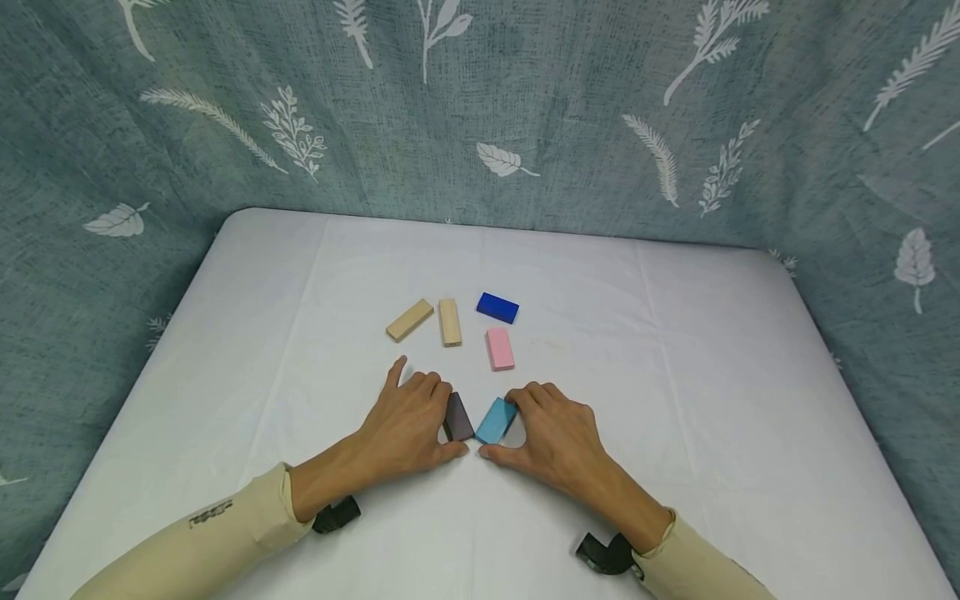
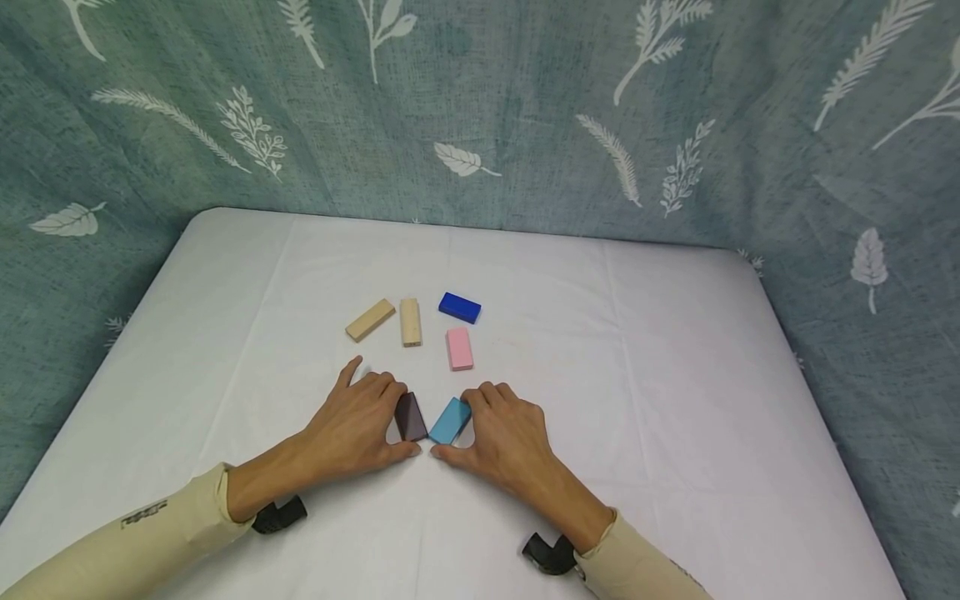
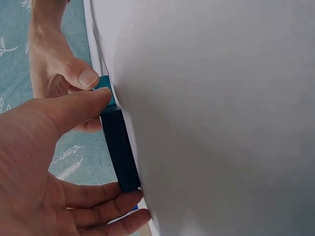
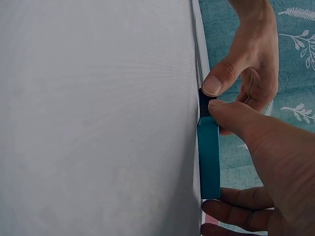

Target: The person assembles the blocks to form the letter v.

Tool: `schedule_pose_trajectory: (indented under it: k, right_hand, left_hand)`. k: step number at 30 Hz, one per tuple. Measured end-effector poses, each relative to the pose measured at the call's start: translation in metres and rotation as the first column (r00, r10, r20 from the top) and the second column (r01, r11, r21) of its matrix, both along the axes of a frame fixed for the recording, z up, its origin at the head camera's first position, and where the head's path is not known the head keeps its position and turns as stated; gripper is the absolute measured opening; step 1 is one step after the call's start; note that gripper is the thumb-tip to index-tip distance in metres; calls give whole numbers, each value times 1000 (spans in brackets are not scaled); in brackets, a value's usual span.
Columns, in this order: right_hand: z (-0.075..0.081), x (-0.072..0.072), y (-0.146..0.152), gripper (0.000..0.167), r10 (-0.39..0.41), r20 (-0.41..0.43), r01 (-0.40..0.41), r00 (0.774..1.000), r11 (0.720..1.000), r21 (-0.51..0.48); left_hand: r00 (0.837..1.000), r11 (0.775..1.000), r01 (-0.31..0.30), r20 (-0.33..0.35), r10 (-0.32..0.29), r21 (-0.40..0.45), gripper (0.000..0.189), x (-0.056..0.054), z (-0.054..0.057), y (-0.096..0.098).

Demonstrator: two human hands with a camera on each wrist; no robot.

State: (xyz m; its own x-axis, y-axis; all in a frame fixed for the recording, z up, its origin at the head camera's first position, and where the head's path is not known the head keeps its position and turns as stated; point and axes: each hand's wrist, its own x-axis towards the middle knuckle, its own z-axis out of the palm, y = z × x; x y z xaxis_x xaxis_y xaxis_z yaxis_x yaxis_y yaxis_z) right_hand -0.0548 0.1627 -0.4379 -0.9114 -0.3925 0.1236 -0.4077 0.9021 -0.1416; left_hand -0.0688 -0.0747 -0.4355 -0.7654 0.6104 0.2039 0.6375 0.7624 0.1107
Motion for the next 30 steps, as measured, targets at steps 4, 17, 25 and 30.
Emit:
schedule_pose_trajectory:
  k: [4,17,25,30]
  right_hand:
    - [0,0,0,77,-1,3,1,1000,1000,-10]
    - [1,-1,3,76,0,32,1,999,999,-40]
    - [1,-1,4,77,7,25,-5,1000,998,-61]
    - [1,-2,5,78,5,32,-3,999,998,-65]
  left_hand:
    - [1000,1000,-2,3,2,-3,70,0,0,0]
    - [999,1000,-9,35,9,-13,76,1,2,-1]
    - [997,1000,-11,74,10,18,78,1,2,-1]
    - [997,999,-14,76,11,30,77,0,1,-1]
